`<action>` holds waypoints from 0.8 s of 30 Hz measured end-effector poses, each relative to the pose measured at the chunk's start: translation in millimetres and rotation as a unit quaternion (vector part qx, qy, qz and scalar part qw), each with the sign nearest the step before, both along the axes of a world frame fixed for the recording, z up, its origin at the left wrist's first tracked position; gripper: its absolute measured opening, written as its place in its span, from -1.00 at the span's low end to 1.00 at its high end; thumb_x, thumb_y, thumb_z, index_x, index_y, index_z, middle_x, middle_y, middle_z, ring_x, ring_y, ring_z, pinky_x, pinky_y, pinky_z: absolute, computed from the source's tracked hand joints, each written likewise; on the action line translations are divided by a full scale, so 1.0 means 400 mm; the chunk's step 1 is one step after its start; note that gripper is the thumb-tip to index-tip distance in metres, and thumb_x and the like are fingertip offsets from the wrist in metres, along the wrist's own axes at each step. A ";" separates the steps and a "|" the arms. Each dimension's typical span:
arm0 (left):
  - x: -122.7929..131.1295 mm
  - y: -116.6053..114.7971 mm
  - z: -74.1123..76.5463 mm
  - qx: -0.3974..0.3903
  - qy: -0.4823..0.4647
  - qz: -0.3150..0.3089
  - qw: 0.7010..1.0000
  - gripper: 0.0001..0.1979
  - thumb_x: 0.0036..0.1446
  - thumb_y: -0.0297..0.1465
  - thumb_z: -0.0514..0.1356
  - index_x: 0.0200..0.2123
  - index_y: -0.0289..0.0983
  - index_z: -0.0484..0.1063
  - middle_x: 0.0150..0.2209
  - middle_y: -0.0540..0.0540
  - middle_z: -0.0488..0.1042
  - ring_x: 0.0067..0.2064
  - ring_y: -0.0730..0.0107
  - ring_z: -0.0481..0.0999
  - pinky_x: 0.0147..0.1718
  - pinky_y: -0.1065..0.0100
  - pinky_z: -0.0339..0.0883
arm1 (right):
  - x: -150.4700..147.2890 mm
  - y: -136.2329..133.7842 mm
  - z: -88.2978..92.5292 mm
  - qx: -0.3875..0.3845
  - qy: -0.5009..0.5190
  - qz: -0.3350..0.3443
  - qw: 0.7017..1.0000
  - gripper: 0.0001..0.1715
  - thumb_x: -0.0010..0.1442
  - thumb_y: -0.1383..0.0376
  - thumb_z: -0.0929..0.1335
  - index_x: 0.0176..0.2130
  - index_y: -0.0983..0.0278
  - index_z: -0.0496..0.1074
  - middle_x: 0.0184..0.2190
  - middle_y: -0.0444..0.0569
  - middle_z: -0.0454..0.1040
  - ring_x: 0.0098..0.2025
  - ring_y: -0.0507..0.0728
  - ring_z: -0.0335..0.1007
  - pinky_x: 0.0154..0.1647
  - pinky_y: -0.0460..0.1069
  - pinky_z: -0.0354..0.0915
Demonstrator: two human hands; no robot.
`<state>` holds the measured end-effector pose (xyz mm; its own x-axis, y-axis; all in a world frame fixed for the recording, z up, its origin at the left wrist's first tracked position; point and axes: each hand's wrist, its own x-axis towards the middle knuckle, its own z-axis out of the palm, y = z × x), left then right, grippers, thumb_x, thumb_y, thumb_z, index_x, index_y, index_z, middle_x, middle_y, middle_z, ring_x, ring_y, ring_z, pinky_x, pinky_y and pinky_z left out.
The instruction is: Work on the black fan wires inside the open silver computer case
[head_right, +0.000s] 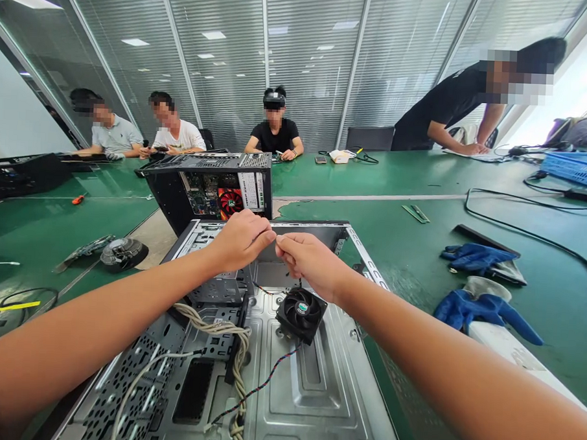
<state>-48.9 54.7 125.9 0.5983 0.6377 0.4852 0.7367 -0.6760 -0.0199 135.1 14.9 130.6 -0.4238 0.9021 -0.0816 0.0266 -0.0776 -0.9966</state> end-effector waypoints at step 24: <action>-0.012 -0.005 -0.008 0.061 0.047 -0.020 0.997 -0.48 0.38 -0.10 -0.24 -0.24 -0.27 0.39 -0.31 -0.14 0.47 -0.22 0.19 0.31 -0.24 0.20 0.06 | -0.034 -0.050 0.040 -0.076 0.070 -0.092 0.990 -0.78 0.12 0.37 0.29 -0.55 0.28 0.26 -0.63 -0.23 0.05 -0.60 -0.06 -0.16 -0.57 -0.06 -0.16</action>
